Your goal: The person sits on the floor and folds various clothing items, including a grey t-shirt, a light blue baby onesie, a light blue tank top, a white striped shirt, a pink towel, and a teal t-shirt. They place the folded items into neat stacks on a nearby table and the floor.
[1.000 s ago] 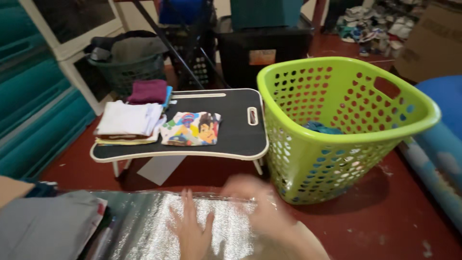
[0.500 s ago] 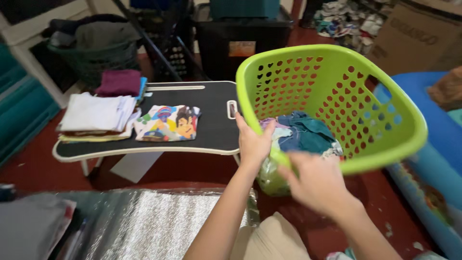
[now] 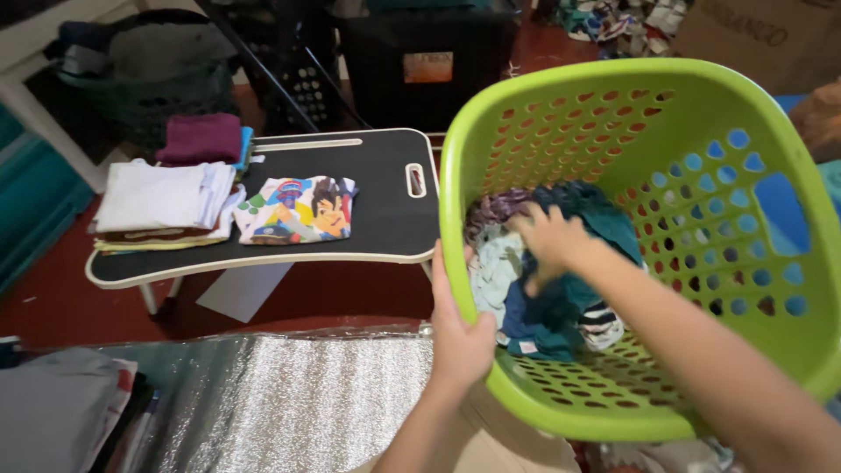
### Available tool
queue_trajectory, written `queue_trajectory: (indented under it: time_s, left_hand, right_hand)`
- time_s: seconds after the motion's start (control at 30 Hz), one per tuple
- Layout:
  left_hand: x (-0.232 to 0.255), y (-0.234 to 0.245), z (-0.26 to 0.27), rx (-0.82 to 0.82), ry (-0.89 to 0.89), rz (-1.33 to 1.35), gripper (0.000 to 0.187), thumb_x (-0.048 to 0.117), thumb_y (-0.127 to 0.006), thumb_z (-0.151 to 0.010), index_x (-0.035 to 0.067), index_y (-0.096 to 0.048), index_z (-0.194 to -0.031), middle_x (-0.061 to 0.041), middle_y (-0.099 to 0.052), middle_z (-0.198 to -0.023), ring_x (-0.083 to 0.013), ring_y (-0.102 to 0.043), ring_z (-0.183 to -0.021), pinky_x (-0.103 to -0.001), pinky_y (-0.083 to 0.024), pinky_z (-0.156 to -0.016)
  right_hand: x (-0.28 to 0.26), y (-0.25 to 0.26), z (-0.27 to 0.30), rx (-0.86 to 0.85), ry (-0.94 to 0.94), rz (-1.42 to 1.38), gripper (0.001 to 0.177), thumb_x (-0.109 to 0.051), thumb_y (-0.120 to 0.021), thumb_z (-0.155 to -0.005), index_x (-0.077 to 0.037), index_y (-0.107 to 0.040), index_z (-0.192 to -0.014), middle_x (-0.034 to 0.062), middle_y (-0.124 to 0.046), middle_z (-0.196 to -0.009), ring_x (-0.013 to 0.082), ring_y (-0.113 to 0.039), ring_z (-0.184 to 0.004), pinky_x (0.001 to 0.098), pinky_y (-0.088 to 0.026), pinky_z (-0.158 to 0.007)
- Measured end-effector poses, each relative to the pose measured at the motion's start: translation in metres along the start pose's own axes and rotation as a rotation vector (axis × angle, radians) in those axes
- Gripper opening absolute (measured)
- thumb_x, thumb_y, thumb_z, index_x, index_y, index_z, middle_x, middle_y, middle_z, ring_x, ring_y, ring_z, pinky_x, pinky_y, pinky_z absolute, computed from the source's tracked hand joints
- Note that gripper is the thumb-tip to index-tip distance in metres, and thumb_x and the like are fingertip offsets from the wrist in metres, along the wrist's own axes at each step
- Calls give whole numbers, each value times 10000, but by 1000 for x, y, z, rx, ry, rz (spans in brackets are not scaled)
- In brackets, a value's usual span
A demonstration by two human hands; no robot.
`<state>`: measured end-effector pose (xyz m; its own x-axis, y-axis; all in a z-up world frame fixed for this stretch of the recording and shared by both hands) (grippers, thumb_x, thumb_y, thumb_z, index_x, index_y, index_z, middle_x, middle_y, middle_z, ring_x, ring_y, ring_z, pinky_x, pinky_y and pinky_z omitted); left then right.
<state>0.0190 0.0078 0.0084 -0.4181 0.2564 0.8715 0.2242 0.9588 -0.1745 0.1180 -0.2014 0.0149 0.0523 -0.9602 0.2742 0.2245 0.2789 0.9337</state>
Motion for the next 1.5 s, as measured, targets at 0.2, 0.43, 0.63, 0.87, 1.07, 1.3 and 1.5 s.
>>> queue_trajectory:
  time_s: [0.2, 0.43, 0.63, 0.87, 1.07, 1.3, 1.5]
  left_hand:
    - [3, 7, 16, -81, 138, 106, 1008, -147, -466, -713, 98, -121, -1629, -188, -452, -1571, -273, -443, -1477, -330, -390, -1145]
    - [6, 26, 30, -116, 125, 116, 1020, -143, -439, -667, 44, -120, -1617, -222, -492, -1551, -268, -394, -1524, -337, -296, -1200]
    - [7, 16, 20, -110, 141, 113, 961, -118, -442, -699, 44, -170, -1607, -193, -461, -1563, -270, -421, -1495, -335, -335, -1177]
    - [10, 14, 18, 37, 124, -125, 893, -59, -531, -778, 95, -262, -1616, -189, -570, -1460, -279, -613, -1292, -341, -477, -1053]
    - [4, 6, -16, 32, 87, -161, 1003, 26, -631, -724, 105, -216, -1634, -220, -611, -1385, -307, -641, -1226, -356, -504, -1020]
    - [-16, -7, -72, 23, -21, -150, 976, 83, -819, -639, 60, -358, -1498, -236, -621, -1321, -358, -628, -1189, -411, -517, -981]
    - [-83, -41, -118, 21, 56, -170, 790, 154, -826, -717, 5, -489, -1416, -229, -612, -1358, -355, -593, -1250, -415, -478, -1042]
  right_hand:
    - [-15, -70, -22, -157, 20, 234, 1544, -581, -1020, -434, -478, -26, -1611, 97, 78, -1726, 467, 78, -1561, 895, -159, -1024]
    - [-8, -80, -51, -166, 14, 71, 1533, -468, -1066, -370, -530, -139, -1589, 168, 105, -1714, 511, 27, -1548, 857, -189, -1047]
    - [1, -104, -63, -127, 26, -102, 1177, -352, -1004, -444, -395, -450, -1482, 117, -571, -1419, 391, -563, -1300, 595, -517, -988]
    - [-8, -66, -21, -23, 100, -57, 1007, -315, -958, -544, -363, -501, -1441, 94, -735, -1152, 306, -704, -1100, 449, -584, -902]
    - [27, 63, 56, 554, 6, -157, 687, -554, -859, -557, -364, -722, -1203, 86, -760, -1004, 325, -729, -925, 469, -596, -817]
    - [18, 231, 138, 1111, 460, -187, 511, -507, -854, -873, -74, -714, -1107, 128, -726, -1002, 230, -715, -914, 371, -562, -836]
    - [-96, 276, 116, 1087, 350, -128, 652, -591, -928, -754, -106, -763, -1158, 176, -739, -971, 344, -696, -806, 468, -543, -689]
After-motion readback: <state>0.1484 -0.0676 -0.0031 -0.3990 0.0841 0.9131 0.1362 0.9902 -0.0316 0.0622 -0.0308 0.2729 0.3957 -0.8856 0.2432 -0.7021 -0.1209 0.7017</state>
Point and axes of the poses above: each hand's wrist, its own z-axis away from the middle knuckle, its own y-axis out of the back of the hand, x = y × z, the point moved 4 cm from there along -z, towards the middle knuckle
